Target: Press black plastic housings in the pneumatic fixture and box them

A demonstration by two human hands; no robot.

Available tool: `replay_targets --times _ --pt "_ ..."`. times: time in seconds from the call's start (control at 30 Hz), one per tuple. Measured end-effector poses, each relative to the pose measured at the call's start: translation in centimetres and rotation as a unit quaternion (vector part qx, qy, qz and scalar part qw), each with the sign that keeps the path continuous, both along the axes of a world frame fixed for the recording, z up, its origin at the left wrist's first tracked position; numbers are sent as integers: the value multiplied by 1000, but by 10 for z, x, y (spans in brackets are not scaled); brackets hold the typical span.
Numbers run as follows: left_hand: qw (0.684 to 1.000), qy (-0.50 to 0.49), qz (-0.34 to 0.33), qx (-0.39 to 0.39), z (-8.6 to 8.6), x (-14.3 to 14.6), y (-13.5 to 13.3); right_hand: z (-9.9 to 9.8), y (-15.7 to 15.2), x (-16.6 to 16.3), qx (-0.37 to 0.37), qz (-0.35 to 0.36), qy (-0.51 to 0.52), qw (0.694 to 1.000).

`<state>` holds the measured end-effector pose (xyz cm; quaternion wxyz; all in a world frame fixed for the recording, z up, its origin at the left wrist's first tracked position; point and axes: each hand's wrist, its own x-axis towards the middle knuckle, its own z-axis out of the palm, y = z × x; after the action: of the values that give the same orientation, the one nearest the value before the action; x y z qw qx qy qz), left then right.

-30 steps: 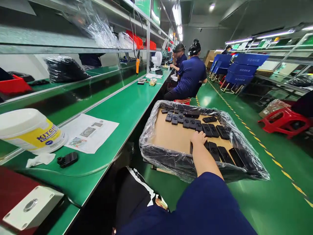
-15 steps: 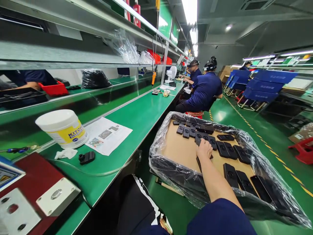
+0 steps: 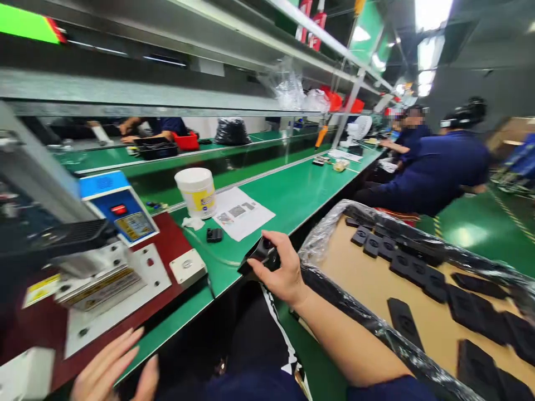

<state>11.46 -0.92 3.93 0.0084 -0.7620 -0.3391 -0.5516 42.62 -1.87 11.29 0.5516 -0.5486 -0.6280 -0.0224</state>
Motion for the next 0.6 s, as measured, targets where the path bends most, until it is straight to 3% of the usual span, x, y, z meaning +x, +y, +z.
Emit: replay_targets --times 0.17,0.27,0.33,0.4,0.47,0.53,0.6 --pt "997 63 -45 -25 31 29 3 5 7 -87 -42 173 209 962" --pt "993 37 -81 -72 36 25 1 5 11 -112 -99 238 275 926" --pt "985 -20 -73 -156 39 15 -4 5 16 -117 -150 260 270 915" --pt "949 -109 -64 -289 43 7 -9 5 22 -116 -188 280 234 912" --pt "881 -216 -82 -413 49 2 -12 7 26 -115 -195 304 200 911" --pt "818 -306 -115 -474 54 -1 -14 9 27 -114 -174 325 153 917" --pt "783 -362 -128 -490 58 -4 -15 13 27 -116 -137 351 69 924"
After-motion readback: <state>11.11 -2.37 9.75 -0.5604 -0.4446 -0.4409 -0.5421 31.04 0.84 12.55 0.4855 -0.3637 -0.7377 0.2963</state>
